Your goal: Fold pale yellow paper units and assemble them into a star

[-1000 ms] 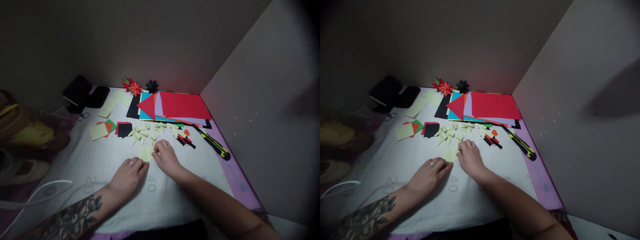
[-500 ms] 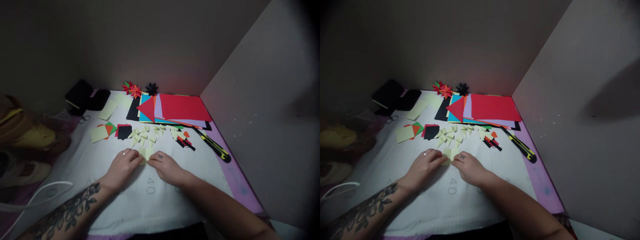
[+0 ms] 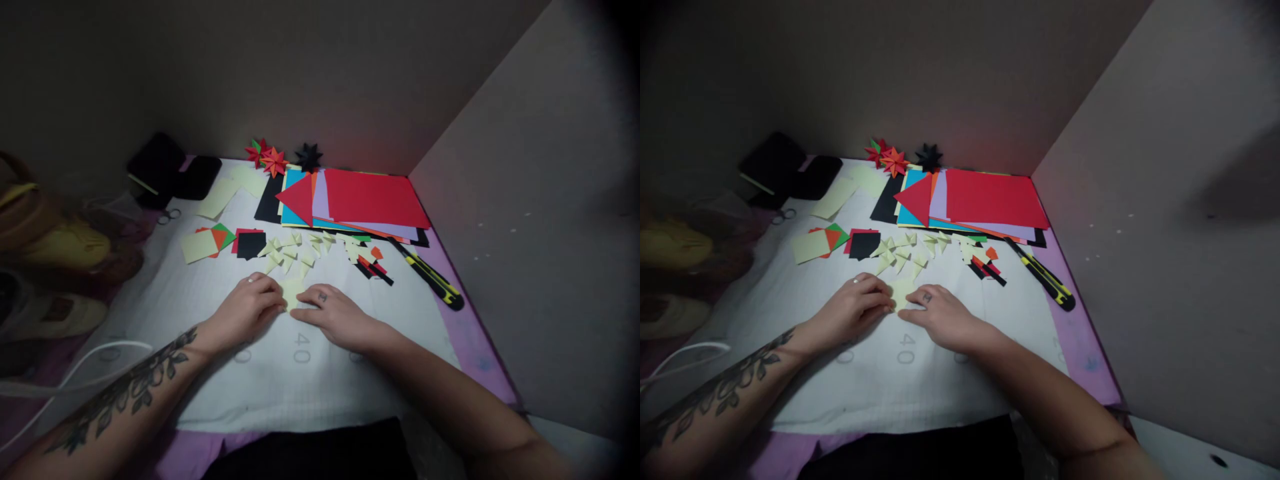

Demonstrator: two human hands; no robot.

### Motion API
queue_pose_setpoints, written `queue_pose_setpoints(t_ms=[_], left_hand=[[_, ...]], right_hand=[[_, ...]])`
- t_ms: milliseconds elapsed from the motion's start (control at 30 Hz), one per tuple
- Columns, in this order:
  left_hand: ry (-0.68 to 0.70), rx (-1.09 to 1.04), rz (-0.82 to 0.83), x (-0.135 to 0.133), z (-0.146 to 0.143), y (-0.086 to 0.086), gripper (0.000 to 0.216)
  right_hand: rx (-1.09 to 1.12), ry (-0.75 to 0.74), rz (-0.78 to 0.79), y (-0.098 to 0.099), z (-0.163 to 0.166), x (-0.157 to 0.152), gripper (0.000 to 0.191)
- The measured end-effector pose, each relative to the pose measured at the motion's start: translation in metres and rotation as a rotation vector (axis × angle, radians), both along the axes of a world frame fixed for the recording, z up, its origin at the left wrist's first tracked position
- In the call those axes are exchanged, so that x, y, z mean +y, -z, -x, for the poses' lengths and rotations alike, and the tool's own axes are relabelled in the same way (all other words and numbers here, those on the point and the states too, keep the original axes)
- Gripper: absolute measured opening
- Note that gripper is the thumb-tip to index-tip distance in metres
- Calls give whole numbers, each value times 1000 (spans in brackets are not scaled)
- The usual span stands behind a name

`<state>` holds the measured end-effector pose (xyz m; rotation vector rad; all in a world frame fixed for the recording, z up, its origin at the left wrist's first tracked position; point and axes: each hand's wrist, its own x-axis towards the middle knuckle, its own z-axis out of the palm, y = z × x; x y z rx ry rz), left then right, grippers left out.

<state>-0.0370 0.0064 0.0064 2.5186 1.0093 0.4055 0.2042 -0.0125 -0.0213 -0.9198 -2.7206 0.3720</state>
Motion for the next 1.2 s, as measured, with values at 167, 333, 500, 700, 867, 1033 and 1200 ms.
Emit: queue_pose_setpoints(t_ms=[167, 333, 500, 700, 867, 1033, 1200], left_hand=[[-121, 3, 40, 2, -9, 2, 20], [-171, 25, 58, 5, -13, 5, 19], [-185, 30, 78, 7, -15, 3, 18], [-222, 49, 92, 6, -18, 0, 17], [-233, 56, 92, 6, -19, 0, 18], [-233, 52, 79, 8, -19, 2, 18], [-228, 78, 72, 10, -20, 3, 20]], right_hand=[[19, -7, -36, 8, -2, -4, 36], [37, -11, -32, 8, -1, -6, 35], [39, -3, -2, 8, -1, -6, 37], [37, -18, 13, 8, -2, -4, 34], [44, -9, 32, 2, 0, -4, 37], [37, -11, 8, 4, 1, -3, 37], [47, -18, -36, 8, 1, -3, 36]])
